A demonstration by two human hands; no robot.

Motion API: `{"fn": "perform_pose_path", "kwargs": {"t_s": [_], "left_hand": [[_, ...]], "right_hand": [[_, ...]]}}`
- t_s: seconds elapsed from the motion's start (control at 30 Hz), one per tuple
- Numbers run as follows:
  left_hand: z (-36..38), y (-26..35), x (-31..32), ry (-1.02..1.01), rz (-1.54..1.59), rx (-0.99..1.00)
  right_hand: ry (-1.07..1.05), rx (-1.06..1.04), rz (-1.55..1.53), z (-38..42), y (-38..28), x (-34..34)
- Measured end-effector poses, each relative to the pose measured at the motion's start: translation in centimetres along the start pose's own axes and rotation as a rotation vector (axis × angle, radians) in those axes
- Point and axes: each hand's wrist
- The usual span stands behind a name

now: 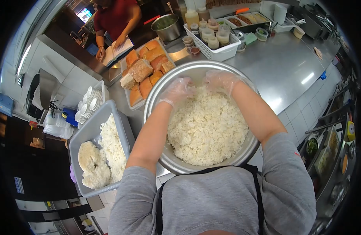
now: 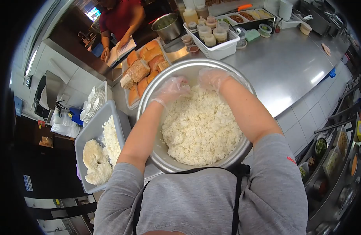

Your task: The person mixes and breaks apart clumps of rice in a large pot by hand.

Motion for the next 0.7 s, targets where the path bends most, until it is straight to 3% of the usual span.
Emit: {"fn": "perform_pose_path", "kwargs": {"t_s": [0.03, 0.1, 0.13, 0.2, 0.33, 0.4, 0.53, 0.6, 0.7], "left_hand": [[-0.1, 0.3, 0.1, 0.015, -0.009, 0.004], [0.1, 1.3, 1.4, 0.066, -0.267, 0.153], [0.2, 1.0, 2.2, 0.079, -0.279, 0.155], [-0.1, 0.1, 3.9, 0.051, -0.172, 0.185], [-0.2, -0.2, 4.5, 0.026, -0.189, 0.237], [-1.2, -0.3, 4.7, -0.071, -0.303, 0.165], [-2.3, -1.8, 6.7, -0.018, -0.319, 0.261], [-2.4, -0.5, 6.8, -0.082, -0.31, 0.051], [-1.2, 2.6, 4.3, -0.239, -0.231, -0.074]], "right_hand": [[0.014, -0.008, 0.008, -0.2, 0.2, 0.3], [0.312, -0.209, 0.178, -0.1, 0.3, 2.0], [0.328, -0.218, 0.183, -0.4, -0.2, 2.1], [0.16, -0.146, 0.148, -0.9, -0.7, 2.3], [0.21, -0.179, 0.266, -2.4, -0.3, 4.0], [0.212, -0.12, 0.306, -2.3, -0.7, 4.0], [0.235, -0.136, 0.337, -2.4, -1.1, 4.6], [0.276, -0.052, 0.163, -3.3, -0.7, 5.4], [0.187, -0.127, 0.262, -1.2, -1.7, 3.7]]}}
Point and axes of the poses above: each hand's wrist, its own z-axis away from the middle knuckle, its own x-axis out of the palm, y = z × x, and after that the axes turned 2 degrees about -x, right-handed
